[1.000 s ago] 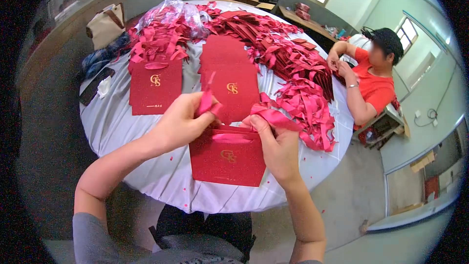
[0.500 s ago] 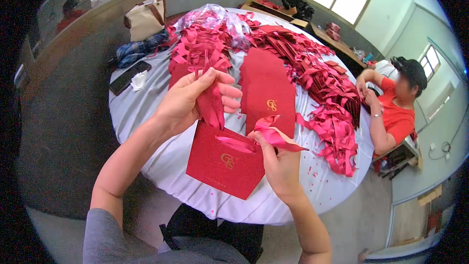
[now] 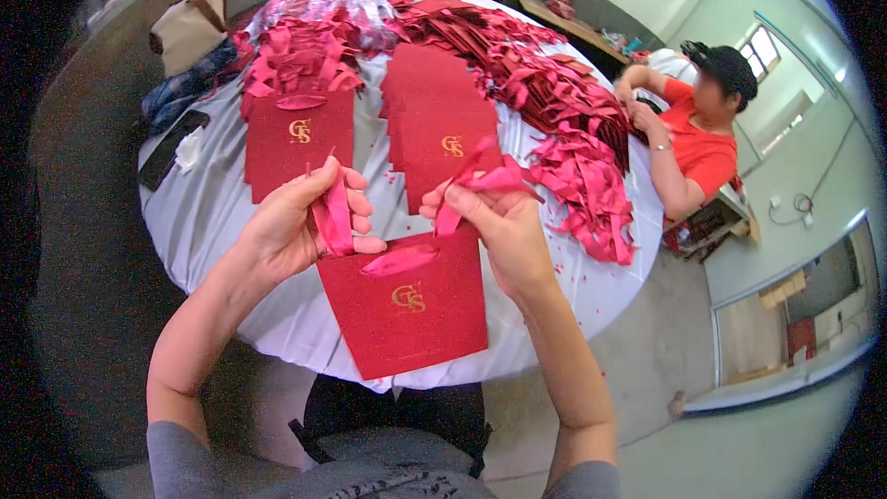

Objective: The person attaches ribbon handles to gift bags by threading ribbons through the slots of each bag by hand.

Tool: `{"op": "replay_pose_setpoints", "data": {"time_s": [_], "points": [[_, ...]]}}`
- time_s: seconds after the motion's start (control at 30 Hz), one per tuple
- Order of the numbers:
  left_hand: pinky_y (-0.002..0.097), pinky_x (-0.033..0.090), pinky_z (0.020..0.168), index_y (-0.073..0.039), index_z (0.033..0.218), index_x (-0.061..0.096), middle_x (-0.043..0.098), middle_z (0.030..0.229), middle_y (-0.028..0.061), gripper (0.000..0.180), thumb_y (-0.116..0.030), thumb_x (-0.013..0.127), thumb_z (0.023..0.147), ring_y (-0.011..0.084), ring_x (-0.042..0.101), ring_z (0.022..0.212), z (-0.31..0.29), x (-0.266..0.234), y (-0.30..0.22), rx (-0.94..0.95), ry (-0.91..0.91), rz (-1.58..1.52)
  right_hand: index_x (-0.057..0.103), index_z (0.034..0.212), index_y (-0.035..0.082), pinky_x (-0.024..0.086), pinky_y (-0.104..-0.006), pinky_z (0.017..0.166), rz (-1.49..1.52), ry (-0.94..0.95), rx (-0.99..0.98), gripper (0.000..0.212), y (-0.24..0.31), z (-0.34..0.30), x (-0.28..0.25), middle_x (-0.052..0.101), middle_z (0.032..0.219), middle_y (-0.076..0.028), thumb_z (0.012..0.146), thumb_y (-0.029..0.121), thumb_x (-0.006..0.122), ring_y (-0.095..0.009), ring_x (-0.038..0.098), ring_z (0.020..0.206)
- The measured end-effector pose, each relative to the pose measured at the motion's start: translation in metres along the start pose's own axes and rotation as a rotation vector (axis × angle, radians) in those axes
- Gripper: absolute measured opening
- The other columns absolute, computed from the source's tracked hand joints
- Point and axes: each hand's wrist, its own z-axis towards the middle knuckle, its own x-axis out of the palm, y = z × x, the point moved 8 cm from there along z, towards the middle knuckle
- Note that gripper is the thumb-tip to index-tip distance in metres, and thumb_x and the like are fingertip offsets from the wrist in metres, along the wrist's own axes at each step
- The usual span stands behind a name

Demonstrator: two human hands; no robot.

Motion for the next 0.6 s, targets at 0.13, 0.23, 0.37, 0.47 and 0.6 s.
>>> {"op": "replay_pose_setpoints", "data": {"time_s": [0.13, 0.23, 0.37, 0.47, 0.6], "points": [[0.0519, 0.057, 0.071, 0.003, 0.098, 0.048, 0.062, 0.080, 0.0191, 0.037, -0.031, 0.034, 0.100, 0.0292, 0.065, 0.071, 0.019, 0.001, 0.019, -0.051, -0.096, 0.171, 0.057, 0.101, -0.004, 0.054, -0.0307, 0.077, 0.135, -0.076, 0.042, 0.020, -0.009, 0.005, -0.028, 0.065, 0.093, -0.014, 0.093, 0.014, 0.053, -0.021, 0.066, 0.085], [0.0468, 0.058, 0.067, 0.002, 0.099, 0.049, 0.062, 0.079, 0.0160, 0.038, -0.033, 0.035, 0.100, 0.0263, 0.064, 0.068, 0.034, 0.001, 0.029, -0.084, -0.092, 0.306, 0.057, 0.099, -0.002, 0.054, -0.0307, 0.075, 0.086, -0.115, 0.096, 0.019, -0.022, 0.008, -0.045, 0.065, 0.092, -0.013, 0.093, 0.016, 0.054, -0.019, 0.066, 0.084], [0.0395, 0.057, 0.059, 0.002, 0.096, 0.050, 0.062, 0.076, 0.0145, 0.039, -0.034, 0.034, 0.100, 0.0243, 0.063, 0.063, 0.055, -0.009, 0.038, -0.164, -0.110, 0.448, 0.061, 0.094, 0.001, 0.053, -0.0273, 0.067, 0.015, -0.188, 0.146, 0.021, -0.055, 0.006, -0.073, 0.066, 0.085, -0.008, 0.092, 0.021, 0.058, -0.014, 0.064, 0.074], [0.0367, 0.056, 0.055, 0.001, 0.096, 0.050, 0.061, 0.075, 0.0146, 0.040, -0.035, 0.034, 0.100, 0.0236, 0.062, 0.061, 0.061, -0.019, 0.043, -0.176, -0.171, 0.601, 0.064, 0.087, 0.003, 0.050, -0.0242, 0.058, -0.154, -0.234, 0.154, 0.024, -0.070, 0.001, -0.086, 0.065, 0.077, -0.004, 0.089, 0.027, 0.062, -0.012, 0.063, 0.066], [0.0366, 0.052, 0.073, 0.002, 0.109, 0.050, 0.061, 0.094, 0.0172, 0.029, -0.023, 0.051, 0.095, 0.0261, 0.062, 0.082, 0.057, -0.005, 0.011, 0.464, -0.272, 1.526, 0.065, 0.085, -0.001, 0.046, -0.0244, 0.051, -0.459, -0.309, 0.091, 0.031, -0.080, 0.000, -0.104, 0.065, 0.071, -0.006, 0.086, 0.030, 0.066, -0.011, 0.060, 0.057]]}}
